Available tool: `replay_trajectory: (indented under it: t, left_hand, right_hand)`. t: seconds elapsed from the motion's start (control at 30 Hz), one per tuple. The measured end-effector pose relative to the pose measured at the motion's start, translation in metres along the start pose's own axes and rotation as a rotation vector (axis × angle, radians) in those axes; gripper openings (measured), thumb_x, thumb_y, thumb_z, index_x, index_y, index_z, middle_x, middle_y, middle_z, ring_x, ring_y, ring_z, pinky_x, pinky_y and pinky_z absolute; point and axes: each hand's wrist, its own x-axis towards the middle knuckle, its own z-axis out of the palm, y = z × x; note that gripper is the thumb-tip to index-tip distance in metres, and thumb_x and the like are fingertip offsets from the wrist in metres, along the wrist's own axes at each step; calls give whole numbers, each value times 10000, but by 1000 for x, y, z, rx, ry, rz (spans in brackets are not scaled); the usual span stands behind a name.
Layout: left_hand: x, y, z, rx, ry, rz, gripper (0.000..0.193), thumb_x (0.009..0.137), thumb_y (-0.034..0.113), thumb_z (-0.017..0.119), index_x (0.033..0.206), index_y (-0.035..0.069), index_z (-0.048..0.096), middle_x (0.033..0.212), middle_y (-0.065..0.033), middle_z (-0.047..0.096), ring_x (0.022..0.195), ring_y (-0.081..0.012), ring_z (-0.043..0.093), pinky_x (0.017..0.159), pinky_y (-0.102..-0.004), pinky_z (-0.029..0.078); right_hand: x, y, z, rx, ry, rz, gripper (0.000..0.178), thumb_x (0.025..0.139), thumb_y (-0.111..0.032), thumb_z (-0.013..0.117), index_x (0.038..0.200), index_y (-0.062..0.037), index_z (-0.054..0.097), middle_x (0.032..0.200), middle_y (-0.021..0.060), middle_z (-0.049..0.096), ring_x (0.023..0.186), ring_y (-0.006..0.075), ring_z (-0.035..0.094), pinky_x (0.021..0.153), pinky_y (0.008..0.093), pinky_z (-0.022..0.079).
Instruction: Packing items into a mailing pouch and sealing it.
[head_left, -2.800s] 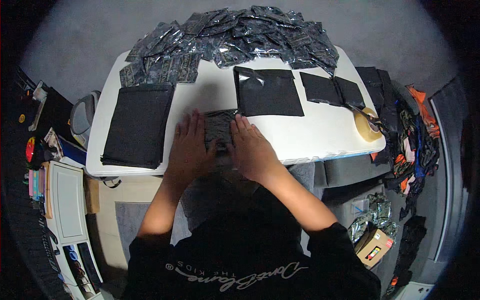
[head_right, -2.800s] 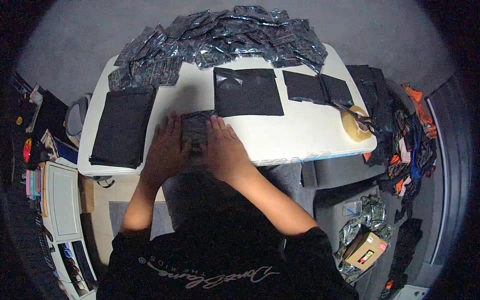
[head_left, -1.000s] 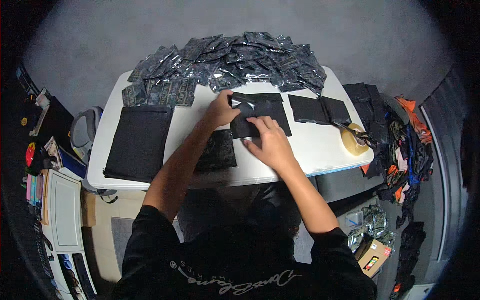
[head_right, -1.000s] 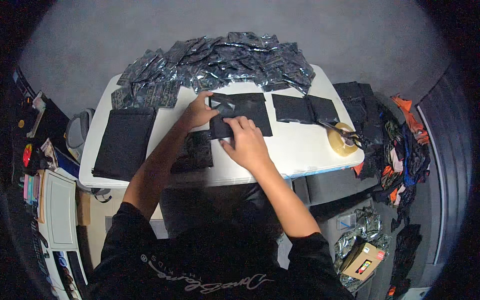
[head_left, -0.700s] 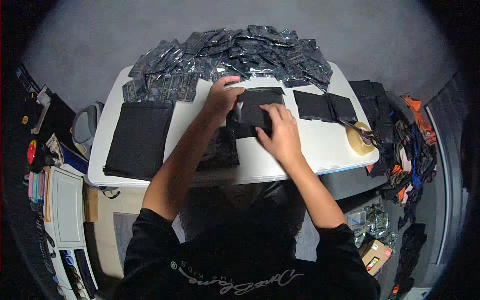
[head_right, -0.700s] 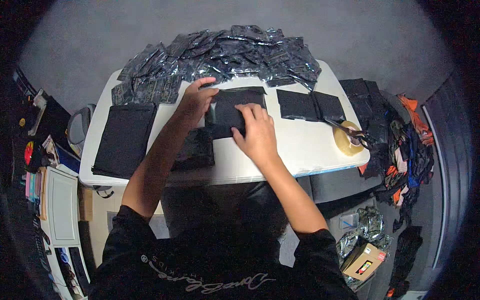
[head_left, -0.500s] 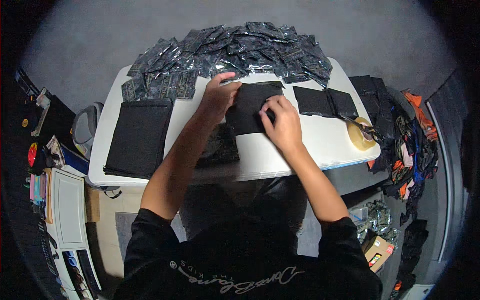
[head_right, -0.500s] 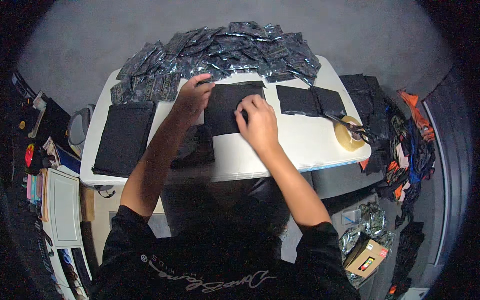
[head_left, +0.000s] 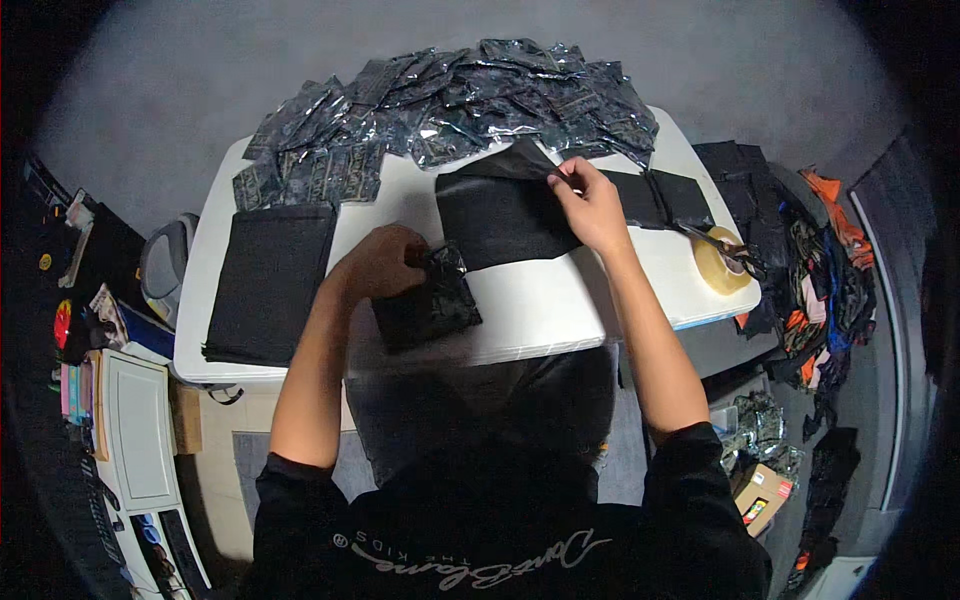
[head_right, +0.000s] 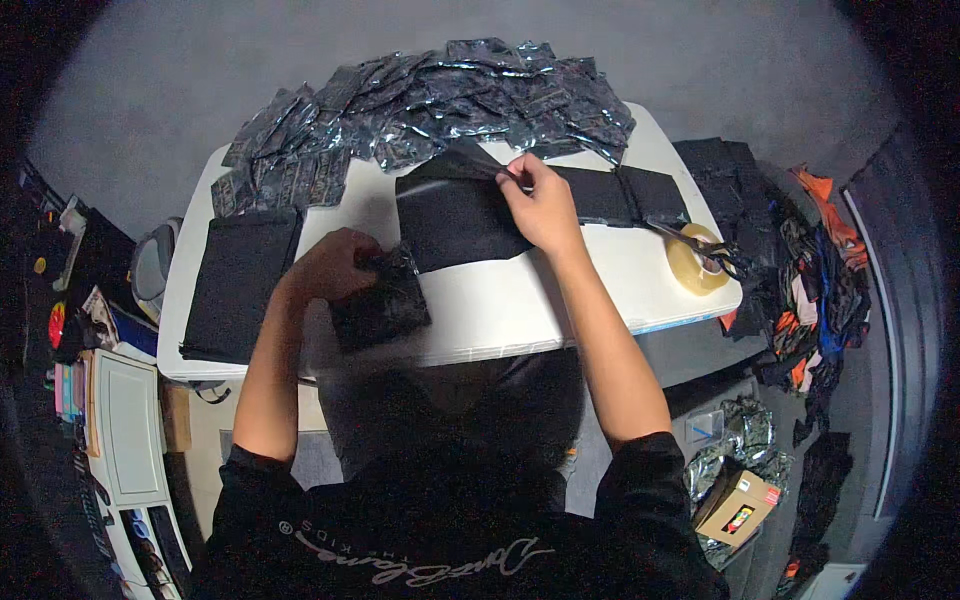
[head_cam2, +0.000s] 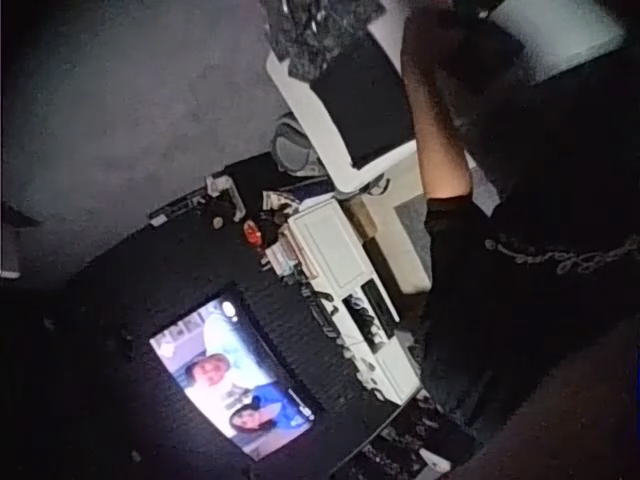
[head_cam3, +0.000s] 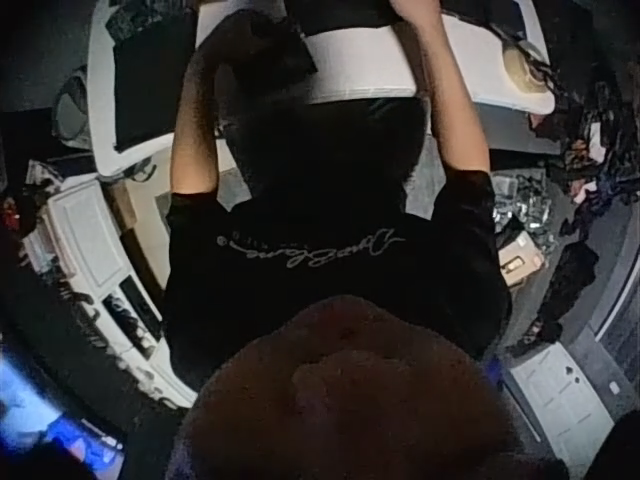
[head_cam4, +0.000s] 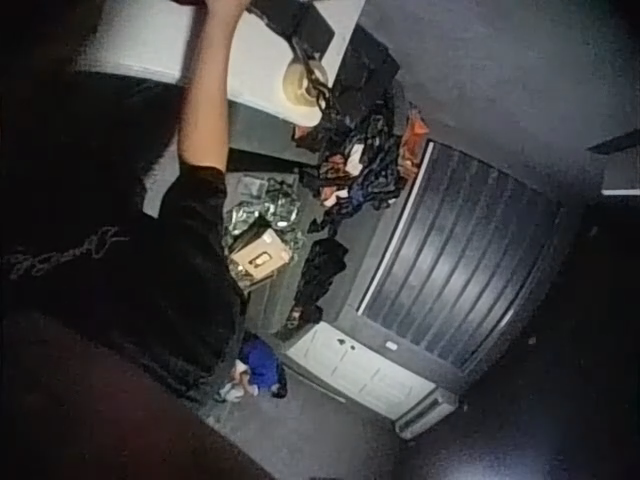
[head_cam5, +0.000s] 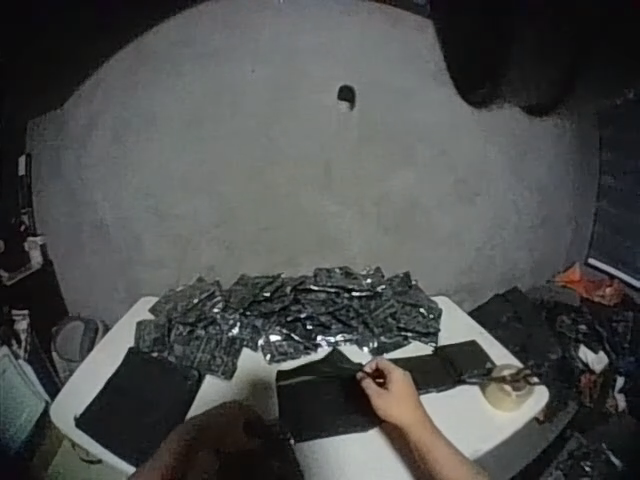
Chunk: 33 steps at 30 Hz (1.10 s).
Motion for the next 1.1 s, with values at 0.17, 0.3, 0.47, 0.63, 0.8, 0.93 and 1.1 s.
replay_trajectory:
  t: [0.17, 0.3, 0.47, 0.63, 0.8, 0.93, 1.1]
  left_hand:
    - [-4, 35, -17, -224, 270, 324, 317, 820, 52, 801, 1114, 41, 683, 1091, -131, 728, 1040, -271, 717, 966, -422, 576]
    - [-1, 58, -18, -43, 562, 626, 353, 728, -27, 791, 1042, 80, 671, 1092, -87, 669, 1132, -311, 638, 1050, -451, 490]
    - [17, 23, 53, 118, 408, 376, 422, 733, -31, 766, 1131, 72, 670, 1222, -135, 616, 1191, -395, 588, 1077, -492, 468]
    - [10, 40, 50, 62, 488, 359, 414, 761, 1, 782, 1159, 63, 690, 1221, -143, 616, 1190, -384, 598, 1045, -482, 501]
    - [24, 46, 59, 129, 388, 413, 340, 799, 29, 776, 1133, 45, 713, 1132, -141, 624, 1133, -342, 626, 969, -442, 538]
    - [60, 44, 69, 127, 459, 497, 217, 837, 49, 747, 1053, 63, 750, 998, -117, 624, 954, -309, 652, 829, -422, 563]
    - [102, 56, 83, 176, 667, 657, 153, 866, 88, 726, 1013, 84, 768, 916, -117, 615, 838, -300, 636, 779, -443, 563]
  right_hand:
    - [0, 1, -5, 33, -40, 81, 207, 932, -205, 712, 983, -11, 661, 883, 156, 732, 821, 249, 706, 779, 365, 536]
    - [3, -1, -6, -3, -22, 64, 199, 933, -201, 711, 981, -15, 663, 878, 155, 731, 830, 250, 704, 797, 369, 533]
    - [1, 11, 3, 63, -30, -19, 197, 930, -202, 714, 973, -15, 670, 877, 154, 733, 839, 250, 705, 799, 366, 530]
    - [-5, 2, -3, 32, -39, 24, 187, 926, -191, 716, 945, -13, 661, 855, 151, 721, 787, 252, 692, 776, 374, 528]
    - [-6, 9, 1, 60, -24, -7, 162, 924, -166, 718, 945, -17, 659, 848, 127, 721, 761, 228, 677, 746, 352, 521]
    - [-6, 6, 0, 70, -49, -11, 157, 930, -160, 716, 954, -16, 660, 846, 119, 716, 744, 203, 659, 721, 343, 510]
    - [-11, 3, 0, 91, -91, 3, 139, 912, -121, 715, 950, -2, 654, 914, 139, 730, 768, 233, 665, 737, 354, 514]
